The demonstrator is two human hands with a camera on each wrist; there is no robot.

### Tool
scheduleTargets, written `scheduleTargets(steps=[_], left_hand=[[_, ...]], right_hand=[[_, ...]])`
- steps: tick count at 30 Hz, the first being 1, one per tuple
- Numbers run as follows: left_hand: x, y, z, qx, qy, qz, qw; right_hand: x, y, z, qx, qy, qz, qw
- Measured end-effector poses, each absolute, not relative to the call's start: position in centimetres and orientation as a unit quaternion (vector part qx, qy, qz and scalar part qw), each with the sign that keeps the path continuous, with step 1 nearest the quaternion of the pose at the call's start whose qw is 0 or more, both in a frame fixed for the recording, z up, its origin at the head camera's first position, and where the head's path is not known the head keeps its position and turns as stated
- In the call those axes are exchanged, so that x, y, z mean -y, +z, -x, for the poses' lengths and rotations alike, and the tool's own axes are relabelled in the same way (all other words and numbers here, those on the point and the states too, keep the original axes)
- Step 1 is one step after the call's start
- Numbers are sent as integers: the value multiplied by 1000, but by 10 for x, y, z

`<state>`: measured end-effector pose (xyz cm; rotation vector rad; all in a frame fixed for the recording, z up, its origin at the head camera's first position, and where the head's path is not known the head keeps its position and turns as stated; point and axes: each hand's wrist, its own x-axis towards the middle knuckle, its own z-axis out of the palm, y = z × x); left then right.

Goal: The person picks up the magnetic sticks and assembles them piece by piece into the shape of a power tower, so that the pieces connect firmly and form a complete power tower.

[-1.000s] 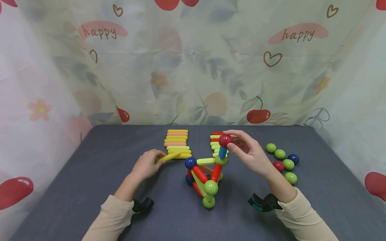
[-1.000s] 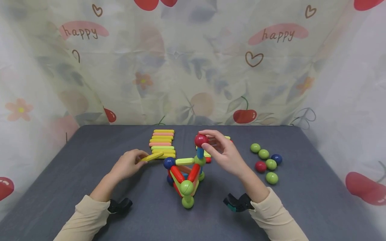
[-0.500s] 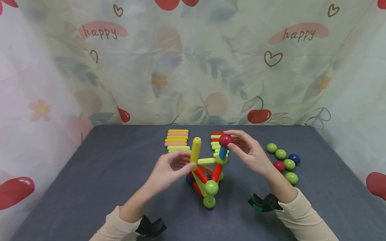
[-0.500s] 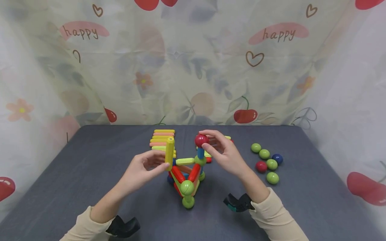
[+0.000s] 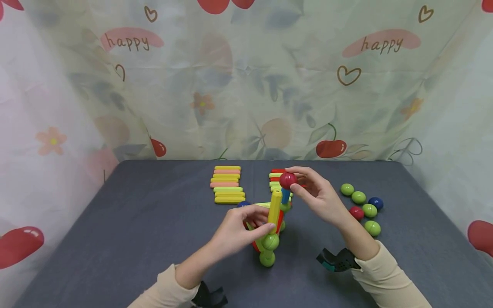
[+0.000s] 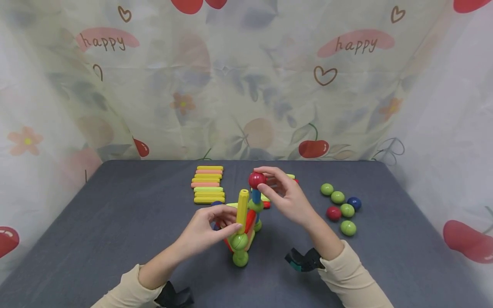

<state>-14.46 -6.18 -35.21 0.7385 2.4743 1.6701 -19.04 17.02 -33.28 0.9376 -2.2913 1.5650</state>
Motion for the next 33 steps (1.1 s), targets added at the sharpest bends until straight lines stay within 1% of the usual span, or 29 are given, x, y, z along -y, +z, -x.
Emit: scheduleTargets(steps=[7, 14, 24, 33], left_hand=[[56, -351, 146, -813, 527, -248, 20], [53, -349, 146, -825, 512, -237, 23], [53, -350, 147, -826, 512, -233, 36], [56, -352, 147, -817, 526, -235, 30]], right_hand=[[-169, -333, 190, 776, 532, -322, 105], [-169, -333, 190, 770, 537, -326, 111], [-170, -335, 191, 766, 532, -346, 102], [-168, -336, 190, 771, 521, -354, 100]])
